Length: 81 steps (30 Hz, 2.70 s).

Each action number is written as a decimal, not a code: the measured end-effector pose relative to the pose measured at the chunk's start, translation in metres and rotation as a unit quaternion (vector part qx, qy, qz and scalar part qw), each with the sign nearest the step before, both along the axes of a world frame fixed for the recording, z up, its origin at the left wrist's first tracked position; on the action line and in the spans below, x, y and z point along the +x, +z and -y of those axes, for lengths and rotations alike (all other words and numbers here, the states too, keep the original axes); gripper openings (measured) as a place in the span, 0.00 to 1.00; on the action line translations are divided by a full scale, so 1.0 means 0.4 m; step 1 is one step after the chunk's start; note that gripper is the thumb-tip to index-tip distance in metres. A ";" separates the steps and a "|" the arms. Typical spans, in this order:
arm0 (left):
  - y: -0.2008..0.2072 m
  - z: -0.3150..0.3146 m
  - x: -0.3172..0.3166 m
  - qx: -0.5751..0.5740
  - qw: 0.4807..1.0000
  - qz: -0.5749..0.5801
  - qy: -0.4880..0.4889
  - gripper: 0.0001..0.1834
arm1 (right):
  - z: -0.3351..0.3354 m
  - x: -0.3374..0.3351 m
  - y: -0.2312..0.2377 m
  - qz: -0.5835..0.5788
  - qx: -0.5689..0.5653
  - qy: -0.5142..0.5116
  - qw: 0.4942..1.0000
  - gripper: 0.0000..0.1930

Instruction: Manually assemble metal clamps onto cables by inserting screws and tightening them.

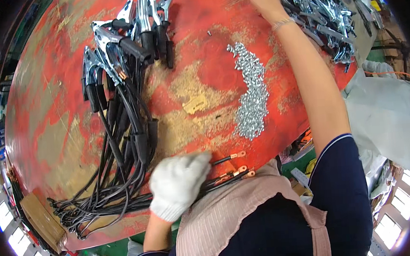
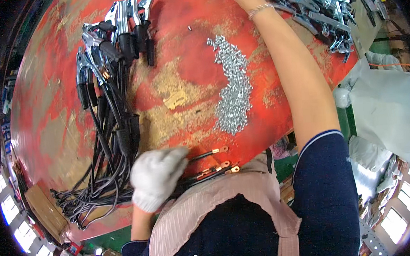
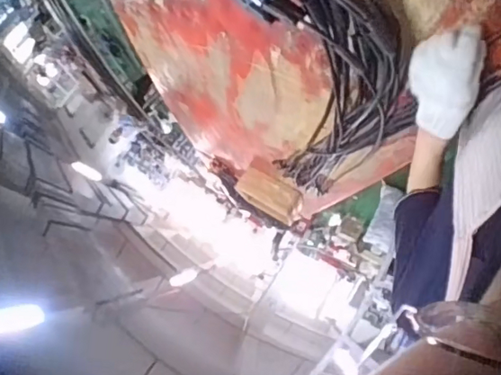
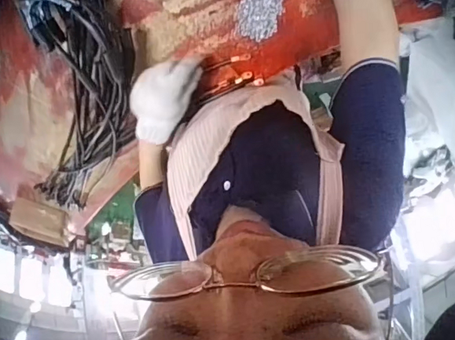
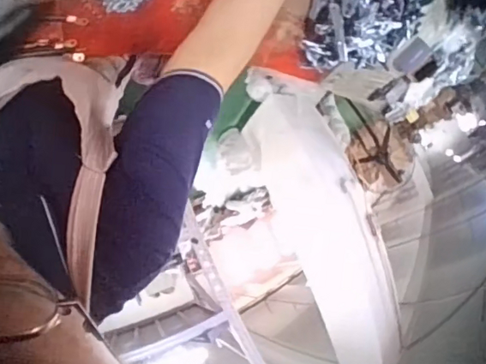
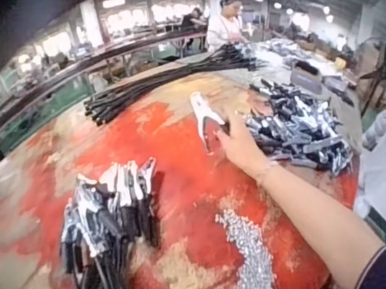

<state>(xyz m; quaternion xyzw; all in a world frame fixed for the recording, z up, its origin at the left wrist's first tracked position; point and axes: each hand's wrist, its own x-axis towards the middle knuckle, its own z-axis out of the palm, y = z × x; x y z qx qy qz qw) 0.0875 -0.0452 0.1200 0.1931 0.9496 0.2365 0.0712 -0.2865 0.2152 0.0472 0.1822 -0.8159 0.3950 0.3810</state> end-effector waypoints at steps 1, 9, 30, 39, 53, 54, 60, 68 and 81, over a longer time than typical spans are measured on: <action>-0.032 -0.021 0.018 -0.008 1.000 -0.011 -0.010 0.13 | 0.012 0.067 0.043 0.154 -0.112 0.096 0.977 0.29; -0.084 -0.114 0.019 -0.084 0.995 -0.019 -0.053 0.11 | -0.076 0.627 0.138 0.417 -0.665 0.389 0.482 0.20; 0.025 -0.112 -0.116 0.391 0.785 0.432 0.212 0.11 | -0.004 0.846 0.083 0.342 -0.567 0.213 0.718 0.27; -0.031 -0.112 -0.110 0.297 0.873 0.354 0.158 0.15 | 0.027 0.839 0.130 0.415 -0.512 0.243 0.711 0.36; 0.011 -0.118 -0.122 0.195 0.924 0.283 0.167 0.16 | 0.050 0.853 0.143 0.420 -0.500 0.207 0.728 0.38; 0.012 -0.118 -0.123 0.189 0.927 0.280 0.166 0.16 | 0.050 0.854 0.141 0.416 -0.509 0.219 0.721 0.37; -0.014 -0.105 -0.125 0.234 0.916 0.296 0.135 0.13 | 0.041 0.863 0.116 0.421 -0.466 0.223 0.745 0.38; -0.067 -0.098 -0.151 0.330 0.902 0.266 0.082 0.15 | -0.005 0.725 0.069 0.442 -0.395 0.180 0.785 0.19; -0.148 -0.080 -0.151 0.394 0.852 0.318 0.135 0.16 | 0.026 0.626 0.023 0.207 0.356 -0.036 0.911 0.05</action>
